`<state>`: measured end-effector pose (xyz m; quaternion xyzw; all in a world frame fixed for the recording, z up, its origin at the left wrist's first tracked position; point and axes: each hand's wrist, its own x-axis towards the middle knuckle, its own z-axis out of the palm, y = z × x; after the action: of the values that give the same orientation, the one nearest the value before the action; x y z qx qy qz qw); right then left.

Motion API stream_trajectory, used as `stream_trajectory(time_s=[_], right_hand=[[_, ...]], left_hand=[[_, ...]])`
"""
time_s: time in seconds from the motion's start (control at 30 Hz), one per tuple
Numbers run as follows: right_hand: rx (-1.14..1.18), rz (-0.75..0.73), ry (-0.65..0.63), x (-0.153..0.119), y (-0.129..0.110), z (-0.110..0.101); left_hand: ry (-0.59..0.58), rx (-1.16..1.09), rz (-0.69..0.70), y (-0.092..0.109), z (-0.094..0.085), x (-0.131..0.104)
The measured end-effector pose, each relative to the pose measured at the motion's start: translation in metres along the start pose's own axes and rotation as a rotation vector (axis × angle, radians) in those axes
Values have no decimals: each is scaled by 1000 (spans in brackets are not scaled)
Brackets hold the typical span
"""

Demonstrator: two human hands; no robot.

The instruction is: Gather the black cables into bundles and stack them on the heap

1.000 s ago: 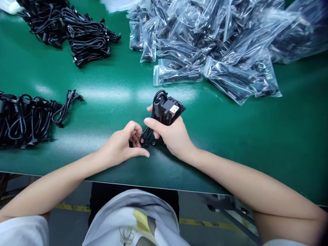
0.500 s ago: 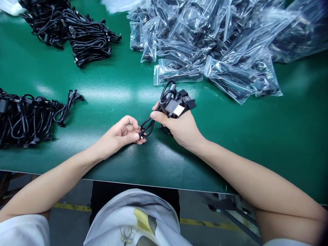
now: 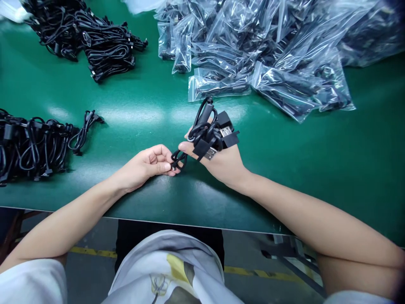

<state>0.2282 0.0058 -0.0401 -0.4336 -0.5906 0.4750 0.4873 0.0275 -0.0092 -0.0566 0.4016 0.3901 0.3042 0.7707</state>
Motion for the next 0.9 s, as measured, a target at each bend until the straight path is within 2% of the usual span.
stream_trajectory(time_s=[0.1,0.17,0.23,0.3,0.37,0.4,0.47,0.53,0.57,0.63,0.7,0.8,0.83,0.9], right_hand=[[3,-19,-38,-1,-2,0],[78,-17,-61,1,0,-1],[216,13,-61,6,3,-3],[342,65,-41,12,8,-5],[421,146,-38,18,11,-8],[449,191,-51,19,11,-8],[487,283,-112,20,8,-8],[487,347,-175,18,4,-6],[470,360,-193,16,1,-5],[425,376,-207,13,-2,-2],[405,395,-185,9,-4,0],[443,437,-125,5,-6,3],[460,447,-130,3,-7,4],[474,450,-203,-1,-8,7]], left_hand=[[6,188,61,3,2,-1],[72,504,160,12,0,-4],[302,918,319,25,-12,-10],[676,1260,467,39,-36,-19],[1010,1415,491,49,-67,-31],[1109,1432,449,52,-84,-36],[1177,1384,367,52,-111,-44],[1155,1258,368,50,-124,-46],[1130,1182,382,49,-125,-45],[1040,1015,395,48,-112,-39],[861,795,387,49,-87,-31],[475,339,380,46,-39,-20],[385,240,372,43,-25,-18],[281,134,375,36,-4,-15]])
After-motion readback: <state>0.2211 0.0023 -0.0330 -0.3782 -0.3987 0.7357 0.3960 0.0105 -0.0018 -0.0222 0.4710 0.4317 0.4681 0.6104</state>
